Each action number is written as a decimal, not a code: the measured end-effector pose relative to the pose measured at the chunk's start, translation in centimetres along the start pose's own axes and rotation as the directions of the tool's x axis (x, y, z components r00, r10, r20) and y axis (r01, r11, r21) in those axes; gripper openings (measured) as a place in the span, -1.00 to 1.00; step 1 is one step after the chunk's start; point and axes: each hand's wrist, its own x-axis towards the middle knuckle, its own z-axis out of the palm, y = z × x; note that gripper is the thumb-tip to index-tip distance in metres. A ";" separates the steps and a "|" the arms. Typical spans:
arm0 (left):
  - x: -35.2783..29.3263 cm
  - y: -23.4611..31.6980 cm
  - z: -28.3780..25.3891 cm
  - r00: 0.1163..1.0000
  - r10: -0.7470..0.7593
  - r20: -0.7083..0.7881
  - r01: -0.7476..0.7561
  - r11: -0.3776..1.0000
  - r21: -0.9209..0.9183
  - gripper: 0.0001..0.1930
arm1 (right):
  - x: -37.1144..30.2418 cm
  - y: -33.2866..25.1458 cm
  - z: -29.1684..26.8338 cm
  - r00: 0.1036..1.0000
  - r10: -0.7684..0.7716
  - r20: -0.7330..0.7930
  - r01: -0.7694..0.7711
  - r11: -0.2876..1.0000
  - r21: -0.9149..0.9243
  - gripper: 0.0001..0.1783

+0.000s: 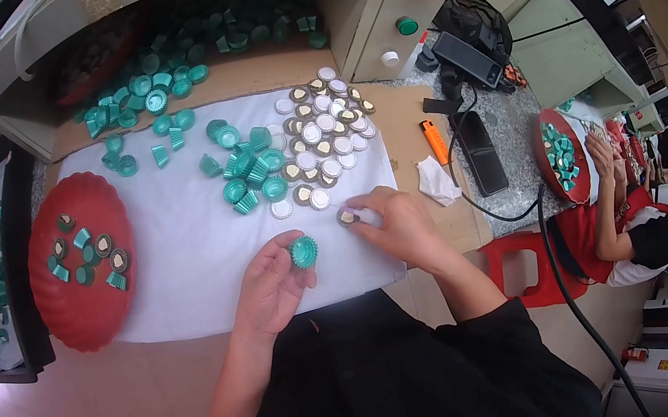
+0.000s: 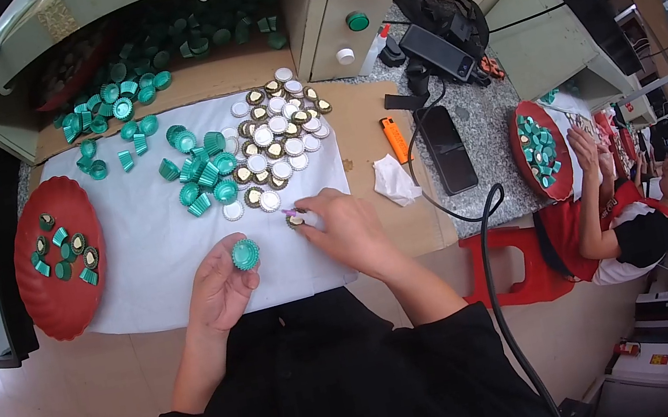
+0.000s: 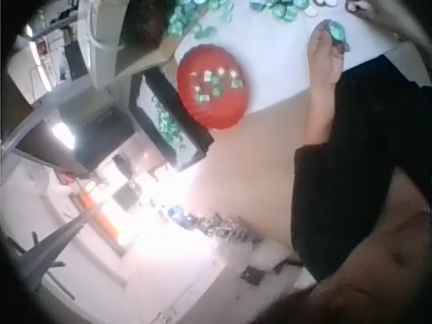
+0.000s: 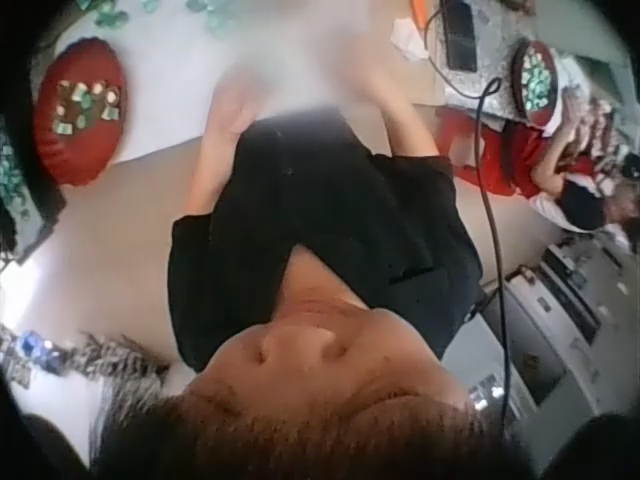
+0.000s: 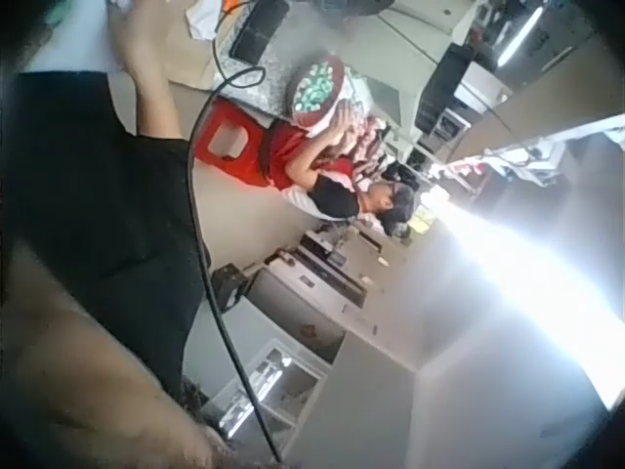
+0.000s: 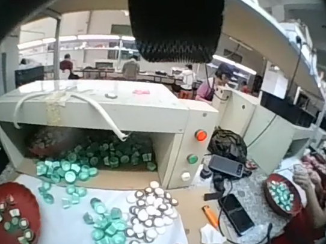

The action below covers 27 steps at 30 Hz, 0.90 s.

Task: The person assembles decorative caps by applying glue into ruffled wrappers with a glue bottle and pressing the caps into them by hand.

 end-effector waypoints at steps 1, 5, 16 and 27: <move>0.0 -0.1 0.0 1.000 0.003 0.008 -0.003 1.000 0.000 -0.71 | -0.1 -0.1 0.1 0.999 0.042 0.032 -0.041 0.999 -0.017 -0.71; 0.1 0.1 0.0 1.000 -0.002 0.017 0.003 1.000 -0.004 -0.71 | -0.2 -1.3 0.5 0.979 0.175 0.100 -0.138 0.945 -0.297 -0.66; 0.1 0.1 0.1 0.999 0.012 0.039 -0.012 1.000 -0.008 -0.71 | -0.1 -0.7 -0.4 0.992 0.001 0.127 -0.019 0.990 0.143 -0.68; 0.0 -0.3 0.3 0.996 0.074 0.055 -0.078 0.993 0.085 -0.75 | -0.2 0.0 0.3 0.998 -0.038 0.054 0.008 0.885 0.466 -0.66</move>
